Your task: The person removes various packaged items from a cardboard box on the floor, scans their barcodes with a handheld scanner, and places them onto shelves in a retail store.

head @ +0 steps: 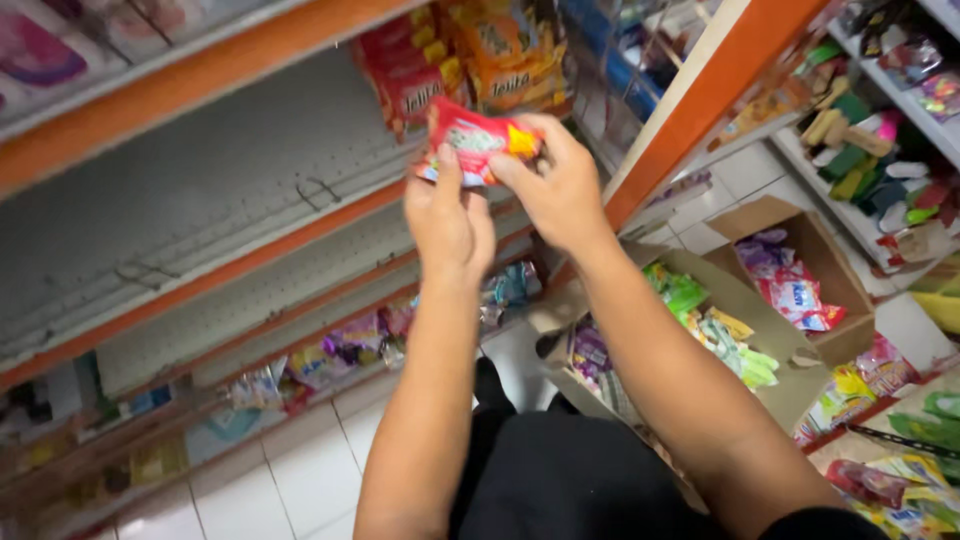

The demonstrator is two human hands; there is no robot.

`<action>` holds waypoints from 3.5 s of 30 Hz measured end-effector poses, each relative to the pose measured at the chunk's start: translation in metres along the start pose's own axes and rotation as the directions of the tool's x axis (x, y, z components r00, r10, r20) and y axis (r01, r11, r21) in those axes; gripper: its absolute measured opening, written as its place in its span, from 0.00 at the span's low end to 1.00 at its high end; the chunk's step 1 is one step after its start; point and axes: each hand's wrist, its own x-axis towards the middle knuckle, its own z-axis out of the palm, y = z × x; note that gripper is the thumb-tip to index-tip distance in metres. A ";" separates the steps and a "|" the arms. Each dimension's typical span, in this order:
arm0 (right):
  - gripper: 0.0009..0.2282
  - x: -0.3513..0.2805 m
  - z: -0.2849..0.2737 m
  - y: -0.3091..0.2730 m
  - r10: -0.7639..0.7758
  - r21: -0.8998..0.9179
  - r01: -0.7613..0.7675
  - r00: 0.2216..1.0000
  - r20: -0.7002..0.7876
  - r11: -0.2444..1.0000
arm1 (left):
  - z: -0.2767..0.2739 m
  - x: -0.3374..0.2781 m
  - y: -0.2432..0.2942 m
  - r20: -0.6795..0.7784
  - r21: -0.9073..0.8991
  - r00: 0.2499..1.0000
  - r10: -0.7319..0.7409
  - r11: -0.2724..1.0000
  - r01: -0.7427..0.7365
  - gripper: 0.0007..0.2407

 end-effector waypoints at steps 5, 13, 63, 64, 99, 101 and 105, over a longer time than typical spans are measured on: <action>0.21 0.087 0.011 -0.019 -0.070 -0.515 0.124 0.990 0.123 0.848 | -0.008 0.066 0.058 0.140 0.887 0.978 0.154 0.420 -0.193 0.08; 0.15 0.144 0.021 0.023 0.027 -0.793 0.275 0.939 0.344 0.544 | -0.029 0.123 0.076 0.263 0.934 0.962 -0.068 -0.232 -0.272 0.10; 0.06 -0.417 -0.192 0.188 0.815 0.231 -0.836 0.542 0.206 0.498 | -0.201 -0.263 -0.224 -0.307 0.947 0.465 -0.830 -0.221 0.231 0.19; 0.06 -0.413 -0.203 0.172 0.828 0.238 -0.850 0.517 0.216 0.469 | -0.203 -0.263 -0.226 -0.305 0.945 0.407 -0.861 -0.222 0.239 0.18; 0.05 -0.393 -0.227 0.045 0.188 -0.451 -0.506 0.792 -0.581 0.735 | -0.148 -0.286 -0.381 -0.009 0.684 0.345 -0.939 0.246 0.687 0.17; 0.16 -0.363 -0.227 0.065 0.084 -0.650 -0.520 0.812 -0.578 0.555 | -0.124 -0.288 -0.361 0.065 0.747 0.404 -0.912 0.313 0.587 0.17; 0.20 -0.331 -0.235 0.102 -0.008 -0.689 -0.497 0.808 -0.589 0.527 | -0.097 -0.289 -0.315 0.293 0.909 0.650 -0.701 0.415 0.039 0.17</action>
